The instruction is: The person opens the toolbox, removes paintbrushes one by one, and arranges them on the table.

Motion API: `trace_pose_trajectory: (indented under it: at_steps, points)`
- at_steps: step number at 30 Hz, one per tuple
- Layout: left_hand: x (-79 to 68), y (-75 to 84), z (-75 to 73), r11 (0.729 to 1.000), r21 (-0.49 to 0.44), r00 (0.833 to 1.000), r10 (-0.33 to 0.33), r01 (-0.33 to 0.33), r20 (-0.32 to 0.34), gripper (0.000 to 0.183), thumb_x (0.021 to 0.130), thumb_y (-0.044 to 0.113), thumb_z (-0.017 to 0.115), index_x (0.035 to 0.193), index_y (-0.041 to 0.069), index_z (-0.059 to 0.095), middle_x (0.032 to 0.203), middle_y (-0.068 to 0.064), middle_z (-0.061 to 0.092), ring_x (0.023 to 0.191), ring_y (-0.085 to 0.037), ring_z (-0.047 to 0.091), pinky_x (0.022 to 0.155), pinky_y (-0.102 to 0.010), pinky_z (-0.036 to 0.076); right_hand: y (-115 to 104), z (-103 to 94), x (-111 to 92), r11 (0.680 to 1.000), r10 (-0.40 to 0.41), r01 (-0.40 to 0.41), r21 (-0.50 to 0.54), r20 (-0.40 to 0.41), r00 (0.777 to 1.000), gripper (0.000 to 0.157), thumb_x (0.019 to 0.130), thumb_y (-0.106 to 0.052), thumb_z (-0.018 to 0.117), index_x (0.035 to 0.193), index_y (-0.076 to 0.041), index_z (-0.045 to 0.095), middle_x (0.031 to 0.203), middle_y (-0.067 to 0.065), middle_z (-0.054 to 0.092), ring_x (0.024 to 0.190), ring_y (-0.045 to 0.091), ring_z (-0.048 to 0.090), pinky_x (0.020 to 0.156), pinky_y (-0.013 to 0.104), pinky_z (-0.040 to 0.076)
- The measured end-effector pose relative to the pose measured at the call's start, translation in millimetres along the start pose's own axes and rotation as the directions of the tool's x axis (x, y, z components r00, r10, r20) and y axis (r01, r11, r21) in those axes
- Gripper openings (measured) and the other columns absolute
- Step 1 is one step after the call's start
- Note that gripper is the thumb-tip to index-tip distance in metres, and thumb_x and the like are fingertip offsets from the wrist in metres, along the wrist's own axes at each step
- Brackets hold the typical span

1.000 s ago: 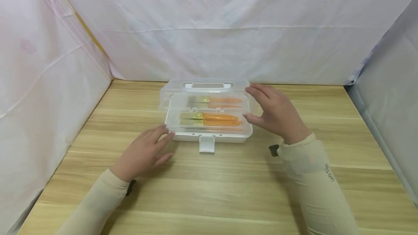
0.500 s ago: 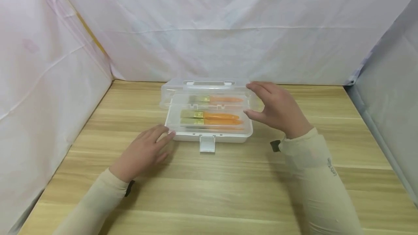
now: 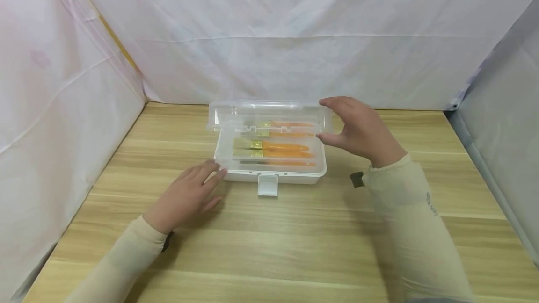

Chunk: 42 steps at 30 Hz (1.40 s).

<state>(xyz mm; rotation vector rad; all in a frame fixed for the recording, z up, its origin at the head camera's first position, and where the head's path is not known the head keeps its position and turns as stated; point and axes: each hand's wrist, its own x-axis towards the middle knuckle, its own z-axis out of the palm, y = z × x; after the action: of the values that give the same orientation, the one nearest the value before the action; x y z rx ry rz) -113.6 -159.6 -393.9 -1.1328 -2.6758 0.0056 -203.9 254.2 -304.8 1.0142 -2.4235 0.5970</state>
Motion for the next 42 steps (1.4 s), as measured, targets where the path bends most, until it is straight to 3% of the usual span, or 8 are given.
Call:
trace_pose_trajectory:
  at_steps: [9,14,20,23,29,37,42]
  points:
    - [2.1,-3.0,-3.9,0.999,0.03,0.999,0.039,-0.039,0.016,0.059,0.092,0.036,0.067,0.142,0.007,0.054,0.139,-0.015,0.056,0.137,-0.033,0.043,0.105,-0.048,0.041,5.4,-6.1,10.9,0.996,0.09,-0.091,0.014,0.068,0.994,0.065,0.07,-0.011,0.086,0.129,0.0,0.062,0.119,0.013,0.067,0.098,0.029,0.063,0.082,0.043,0.047]
    - [3.2,-1.6,-3.9,1.0,0.019,0.999,0.022,-0.023,0.023,0.062,0.091,0.036,0.068,0.144,0.007,0.052,0.139,-0.014,0.055,0.137,-0.034,0.043,0.105,-0.049,0.041,7.8,-8.6,16.2,0.992,0.126,-0.128,0.018,0.102,0.987,0.064,0.073,-0.013,0.085,0.132,-0.003,0.061,0.116,0.009,0.067,0.098,0.024,0.062,0.073,0.036,0.043]
    - [2.6,3.5,-5.1,1.0,0.013,1.0,-0.009,0.009,0.028,0.066,0.09,0.037,0.07,0.145,0.006,0.051,0.14,-0.015,0.055,0.137,-0.035,0.043,0.104,-0.05,0.042,8.6,-13.3,24.9,0.989,0.147,-0.148,-0.004,0.154,0.977,0.062,0.076,-0.016,0.083,0.133,-0.003,0.061,0.115,0.009,0.067,0.093,0.022,0.061,0.072,0.034,0.041]
    - [3.7,5.9,-5.0,1.0,0.007,0.999,-0.023,0.023,0.027,0.065,0.09,0.037,0.07,0.144,0.006,0.052,0.139,-0.016,0.055,0.136,-0.035,0.043,0.105,-0.05,0.041,10.5,-16.4,29.2,0.98,0.192,-0.198,0.013,0.187,0.963,0.061,0.078,-0.017,0.082,0.134,-0.005,0.06,0.12,0.009,0.066,0.095,0.025,0.06,0.076,0.038,0.043]
    - [5.9,7.9,-1.2,0.999,0.002,0.999,-0.033,0.033,0.029,0.063,0.091,0.038,0.068,0.144,0.007,0.052,0.139,-0.015,0.055,0.136,-0.035,0.044,0.104,-0.049,0.043,17.9,-19.8,32.0,0.934,0.316,-0.347,0.087,0.254,0.914,0.06,0.085,-0.023,0.078,0.14,-0.01,0.057,0.134,0.008,0.059,0.106,0.03,0.059,0.084,0.044,0.046]
    - [9.1,8.4,-1.3,0.999,-0.018,0.999,-0.032,0.032,0.005,0.063,0.09,0.037,0.07,0.143,0.007,0.053,0.138,-0.016,0.055,0.135,-0.036,0.045,0.102,-0.05,0.044,28.5,-18.3,35.5,0.905,0.348,-0.394,0.161,0.256,0.902,0.061,0.087,-0.023,0.075,0.143,-0.012,0.054,0.134,0.012,0.058,0.109,0.034,0.058,0.094,0.048,0.043]
    - [10.6,7.1,2.5,0.999,-0.018,1.0,-0.028,0.028,0.0,0.063,0.09,0.038,0.069,0.143,0.007,0.054,0.138,-0.015,0.055,0.135,-0.035,0.045,0.101,-0.05,0.045,32.4,-10.8,35.6,0.897,0.365,-0.398,0.192,0.187,0.912,0.059,0.089,-0.021,0.074,0.144,-0.015,0.054,0.135,0.01,0.059,0.107,0.03,0.059,0.09,0.03,0.044]
